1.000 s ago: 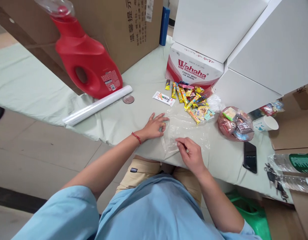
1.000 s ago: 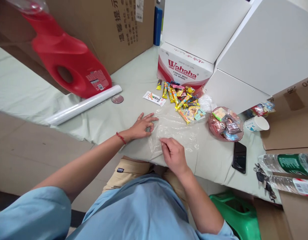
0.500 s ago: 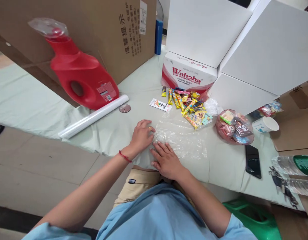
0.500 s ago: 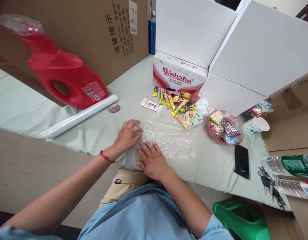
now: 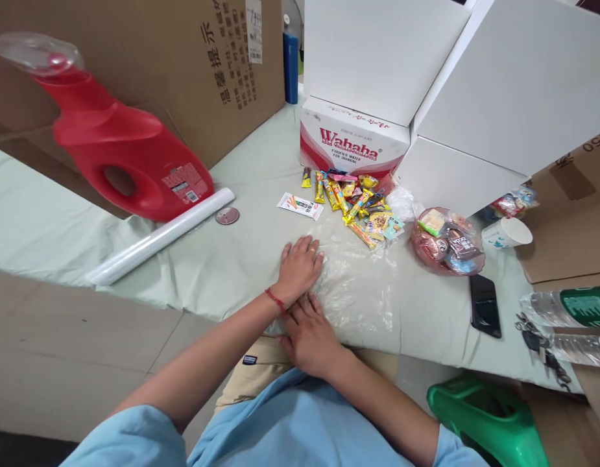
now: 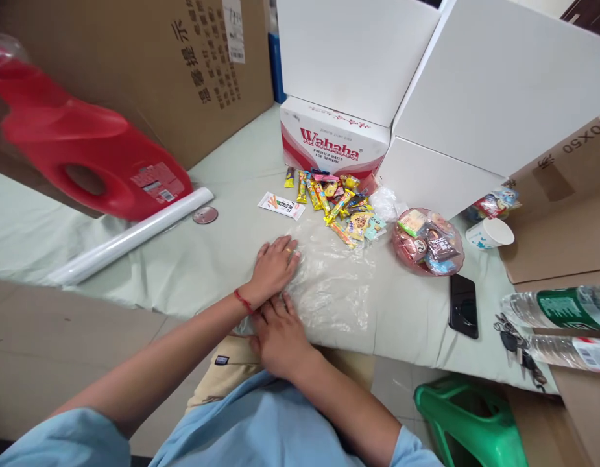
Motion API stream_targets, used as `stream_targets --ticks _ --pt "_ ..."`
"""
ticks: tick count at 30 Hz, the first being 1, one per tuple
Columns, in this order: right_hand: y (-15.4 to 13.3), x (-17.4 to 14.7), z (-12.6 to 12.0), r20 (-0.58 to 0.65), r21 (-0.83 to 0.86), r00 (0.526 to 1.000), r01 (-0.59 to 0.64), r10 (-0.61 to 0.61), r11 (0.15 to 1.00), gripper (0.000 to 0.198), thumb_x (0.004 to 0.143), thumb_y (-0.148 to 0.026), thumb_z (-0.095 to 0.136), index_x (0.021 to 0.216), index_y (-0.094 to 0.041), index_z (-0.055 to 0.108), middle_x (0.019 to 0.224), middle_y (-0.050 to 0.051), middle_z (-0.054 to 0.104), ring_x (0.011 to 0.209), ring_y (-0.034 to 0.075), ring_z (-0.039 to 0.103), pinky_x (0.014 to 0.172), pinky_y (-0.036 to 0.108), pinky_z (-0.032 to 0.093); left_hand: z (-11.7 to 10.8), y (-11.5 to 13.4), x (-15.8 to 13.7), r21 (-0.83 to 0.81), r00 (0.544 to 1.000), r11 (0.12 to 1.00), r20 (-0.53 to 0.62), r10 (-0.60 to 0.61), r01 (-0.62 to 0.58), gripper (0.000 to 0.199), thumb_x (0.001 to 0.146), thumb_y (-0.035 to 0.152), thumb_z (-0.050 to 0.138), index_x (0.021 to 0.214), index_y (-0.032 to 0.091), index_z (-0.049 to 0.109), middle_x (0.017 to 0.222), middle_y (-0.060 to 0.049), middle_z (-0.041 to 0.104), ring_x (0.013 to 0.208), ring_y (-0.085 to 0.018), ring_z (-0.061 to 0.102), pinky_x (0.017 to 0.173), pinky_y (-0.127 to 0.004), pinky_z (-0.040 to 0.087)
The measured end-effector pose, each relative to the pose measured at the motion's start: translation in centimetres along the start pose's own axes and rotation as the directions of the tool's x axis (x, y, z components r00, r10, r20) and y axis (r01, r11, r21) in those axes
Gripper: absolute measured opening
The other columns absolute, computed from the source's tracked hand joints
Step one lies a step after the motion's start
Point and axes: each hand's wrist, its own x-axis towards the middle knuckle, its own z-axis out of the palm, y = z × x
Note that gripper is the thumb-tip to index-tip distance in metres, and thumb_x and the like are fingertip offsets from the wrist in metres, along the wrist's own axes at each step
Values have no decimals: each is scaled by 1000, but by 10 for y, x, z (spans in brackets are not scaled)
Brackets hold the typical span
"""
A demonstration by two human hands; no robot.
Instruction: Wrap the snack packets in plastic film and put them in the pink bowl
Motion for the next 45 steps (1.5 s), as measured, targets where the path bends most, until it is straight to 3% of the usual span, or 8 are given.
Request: stream_targets --ticks 6,11,15,20,25,32,38,45 --pt "-8 -17 -26 70 227 965 231 -253 946 39 109 -36 50 144 -25 63 132 6 77 133 20 64 121 39 45 -12 -11 -12 86 996 992 30 90 -92 54 108 38 35 158 25 50 169 -14 45 158 -35 39 130 -69 16" --pt "64 -13 -60 -294 112 951 -64 94 992 42 109 -29 46 147 -19 63 154 15 61 150 30 49 126 55 38 -25 -29 -20 128 996 988 23 87 -89 55 108 44 36 162 34 46 170 -9 43 161 -34 35 131 -72 5" --pt "122 -34 -67 -244 44 932 -263 266 964 46 107 -31 52 149 -16 62 165 18 48 156 36 41 124 63 38 -33 -40 -16 138 999 990 31 28 -32 57 108 47 35 163 36 44 172 -9 39 161 -37 32 127 -78 1" --pt "153 -39 -104 -216 151 944 -222 251 963 36 107 -35 53 133 -20 73 140 15 71 132 29 64 113 51 52 -35 -40 -13 127 999 992 49 16 -23 57 107 46 37 163 38 42 173 -8 37 162 -37 30 127 -78 -1" --pt "210 31 -181 -420 85 795 -445 437 891 35 103 -37 53 124 -19 73 121 15 77 110 29 72 100 45 55 -35 -39 -13 138 998 990 60 10 -18 57 107 46 36 162 34 45 173 -9 36 162 -38 30 127 -79 -1" --pt "288 139 -244 -632 15 435 -820 641 572 40 98 -36 62 128 -9 66 121 23 70 103 29 65 90 39 49 -35 -40 -15 185 999 982 48 23 -32 56 109 46 37 162 30 47 174 -7 36 162 -34 30 129 -75 0" --pt "280 151 -258 -590 -11 488 -801 643 599 23 95 -41 61 90 -19 67 85 9 67 82 20 54 76 35 39 -34 -39 -17 211 999 977 19 30 -34 55 110 48 36 160 31 49 173 -6 38 162 -32 31 131 -72 4" --pt "217 72 -250 -752 243 384 -594 536 767 20 80 -41 69 80 -23 61 70 0 59 65 18 50 61 29 37 -31 -42 -18 201 999 979 8 37 -38 56 110 47 35 161 28 48 173 -6 39 163 -32 30 131 -73 5"
